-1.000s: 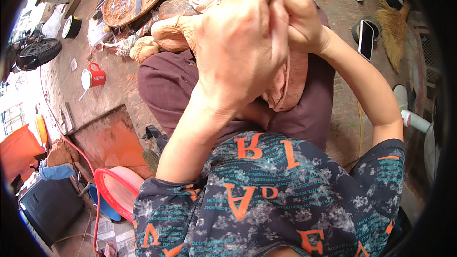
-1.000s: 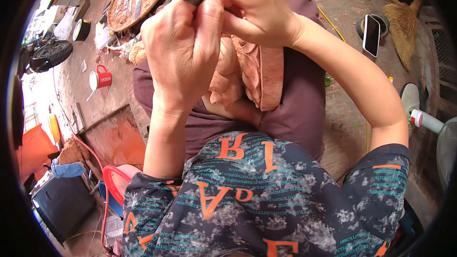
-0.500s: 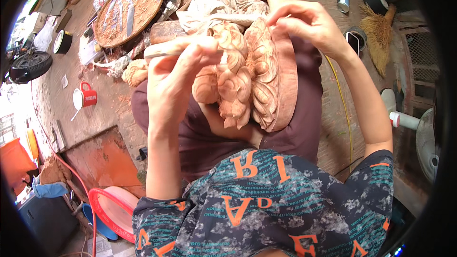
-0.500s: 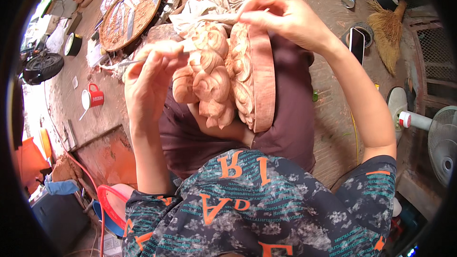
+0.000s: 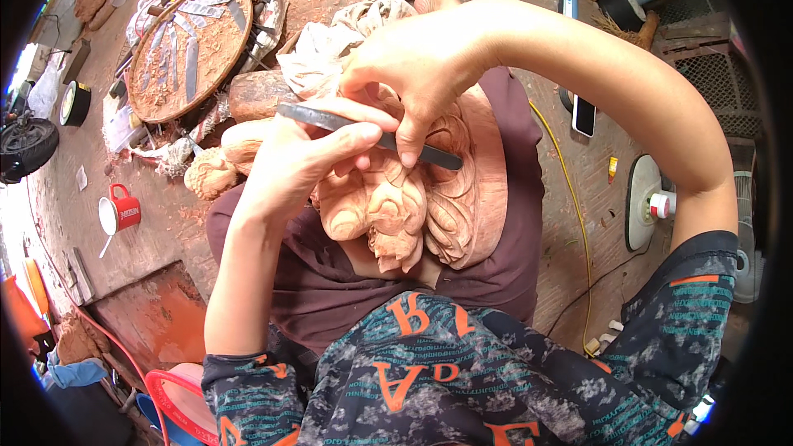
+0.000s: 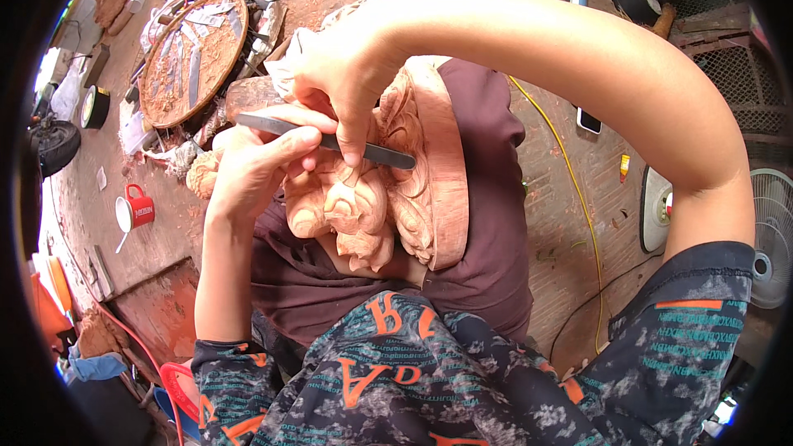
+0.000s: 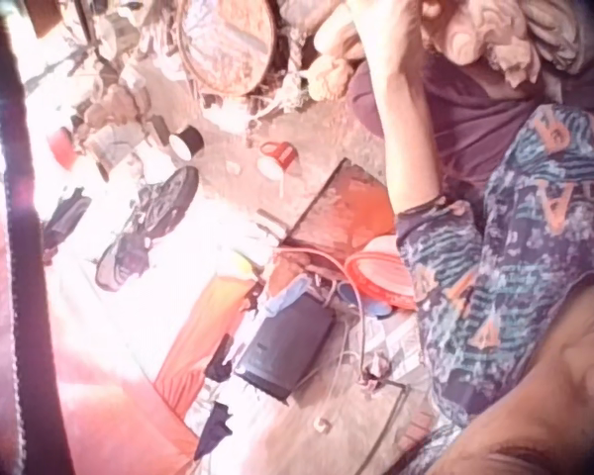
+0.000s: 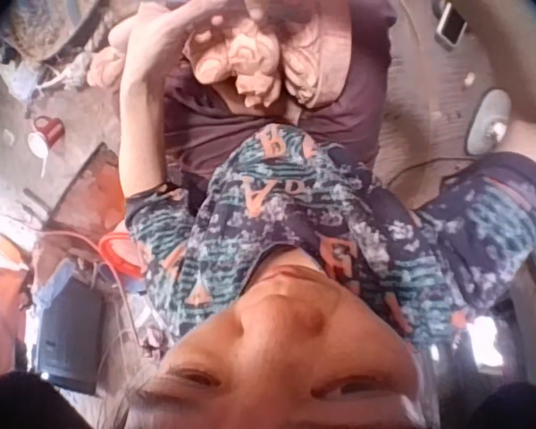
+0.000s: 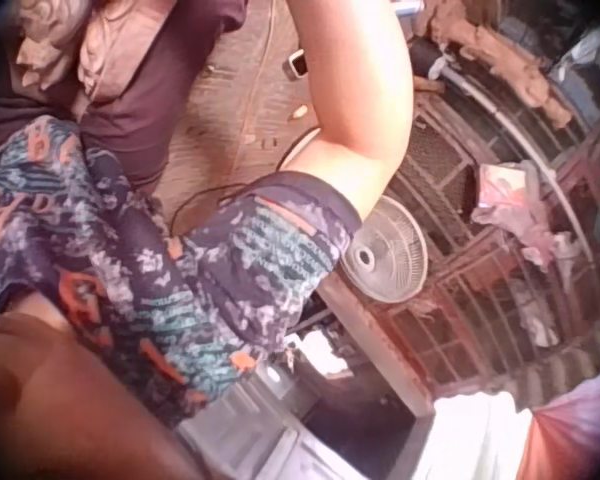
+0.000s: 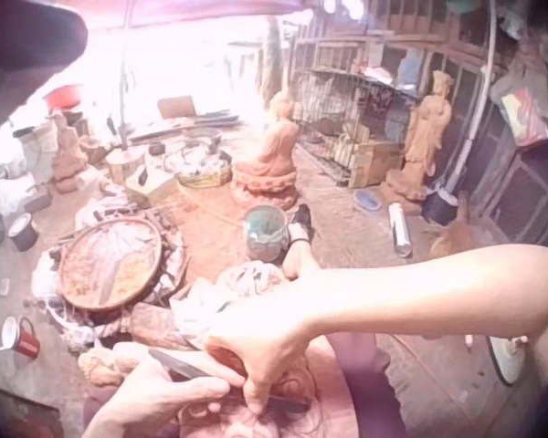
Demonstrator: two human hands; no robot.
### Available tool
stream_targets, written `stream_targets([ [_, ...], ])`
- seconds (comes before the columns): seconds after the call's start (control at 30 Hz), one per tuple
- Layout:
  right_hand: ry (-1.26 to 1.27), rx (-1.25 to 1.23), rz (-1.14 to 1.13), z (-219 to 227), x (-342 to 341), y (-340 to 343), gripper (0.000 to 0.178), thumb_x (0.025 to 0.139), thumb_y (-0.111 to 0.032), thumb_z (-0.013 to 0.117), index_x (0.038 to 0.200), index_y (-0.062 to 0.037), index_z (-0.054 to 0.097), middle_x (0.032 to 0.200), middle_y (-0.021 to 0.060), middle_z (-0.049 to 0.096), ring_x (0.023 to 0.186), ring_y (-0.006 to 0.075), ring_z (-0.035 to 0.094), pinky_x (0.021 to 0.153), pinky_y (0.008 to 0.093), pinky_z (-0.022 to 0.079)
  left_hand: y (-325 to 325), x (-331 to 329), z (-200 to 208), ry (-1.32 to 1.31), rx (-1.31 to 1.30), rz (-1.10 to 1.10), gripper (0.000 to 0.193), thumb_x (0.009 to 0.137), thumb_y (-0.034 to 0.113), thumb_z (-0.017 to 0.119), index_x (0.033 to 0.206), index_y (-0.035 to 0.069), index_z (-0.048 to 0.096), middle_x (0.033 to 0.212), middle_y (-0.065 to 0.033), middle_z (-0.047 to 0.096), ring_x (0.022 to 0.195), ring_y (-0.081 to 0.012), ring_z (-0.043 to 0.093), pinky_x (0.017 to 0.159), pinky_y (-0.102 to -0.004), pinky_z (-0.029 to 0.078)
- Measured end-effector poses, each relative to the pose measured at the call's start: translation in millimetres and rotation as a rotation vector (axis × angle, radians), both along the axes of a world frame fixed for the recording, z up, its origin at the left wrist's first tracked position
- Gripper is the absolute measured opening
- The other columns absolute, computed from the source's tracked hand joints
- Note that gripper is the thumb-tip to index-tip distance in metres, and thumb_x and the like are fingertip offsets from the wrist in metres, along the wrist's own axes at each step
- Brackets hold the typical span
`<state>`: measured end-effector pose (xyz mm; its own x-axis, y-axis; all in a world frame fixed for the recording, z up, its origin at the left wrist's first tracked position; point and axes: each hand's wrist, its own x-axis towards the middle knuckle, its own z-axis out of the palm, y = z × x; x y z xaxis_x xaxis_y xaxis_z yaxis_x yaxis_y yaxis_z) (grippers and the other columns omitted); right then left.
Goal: The person is carving a wooden sculpture of a figure, using a small carving knife to refine details on the torso and limbs. The person holds the sculpture on their lap and uses both hands to manipulate the tool and the wood.
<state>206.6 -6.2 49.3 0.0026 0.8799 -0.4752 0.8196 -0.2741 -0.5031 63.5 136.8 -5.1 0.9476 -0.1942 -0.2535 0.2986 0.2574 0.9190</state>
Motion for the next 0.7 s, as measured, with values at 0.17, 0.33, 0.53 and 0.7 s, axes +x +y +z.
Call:
stream_targets([
  [0.17,-0.064,-0.045,-0.004,9.7,-0.4,19.8,0.045,0.057,-0.029,0.089,0.086,-0.0018,0.067,0.074,0.0106,0.068,0.075,0.0283,0.068,0.069,0.0397,0.053,5.7,7.7,-13.7,0.073,-0.018,0.079,0.017,0.085,0.014,0.072,0.096,0.001,0.07,0.081,-0.0029,0.067,0.067,-0.007,0.059,0.058,-0.0197,0.046],
  [0.33,0.043,-0.057,0.018,14.9,1.4,17.8,0.044,0.054,-0.023,0.089,0.085,-0.0005,0.068,0.077,0.0129,0.07,0.075,0.0273,0.069,0.067,0.0381,0.053,1.7,7.7,-5.9,0.021,-0.08,0.037,0.019,0.084,0.012,0.073,0.097,-0.001,0.069,0.074,-0.0042,0.066,0.062,-0.0096,0.061,0.052,-0.0204,0.046],
  [0.53,-0.035,-0.066,0.028,12.9,0.3,33.1,0.041,0.053,-0.018,0.089,0.083,-0.0004,0.068,0.074,0.0134,0.07,0.074,0.0282,0.069,0.068,0.0387,0.053,7.4,10.8,-10.9,0.046,0.008,0.085,0.016,0.085,0.01,0.073,0.096,-0.001,0.07,0.078,-0.0052,0.067,0.063,-0.0083,0.061,0.053,-0.019,0.046],
  [0.7,-0.037,-0.116,0.06,27.9,-5.8,25.2,0.037,0.052,-0.018,0.09,0.076,-0.0034,0.066,0.071,0.0106,0.068,0.071,0.0272,0.067,0.066,0.0378,0.051,-4.3,3.5,-6.4,0.066,-0.104,0.083,0.017,0.085,0.011,0.074,0.096,-0.002,0.069,0.078,-0.0044,0.067,0.064,-0.0077,0.062,0.053,-0.0176,0.046],
])
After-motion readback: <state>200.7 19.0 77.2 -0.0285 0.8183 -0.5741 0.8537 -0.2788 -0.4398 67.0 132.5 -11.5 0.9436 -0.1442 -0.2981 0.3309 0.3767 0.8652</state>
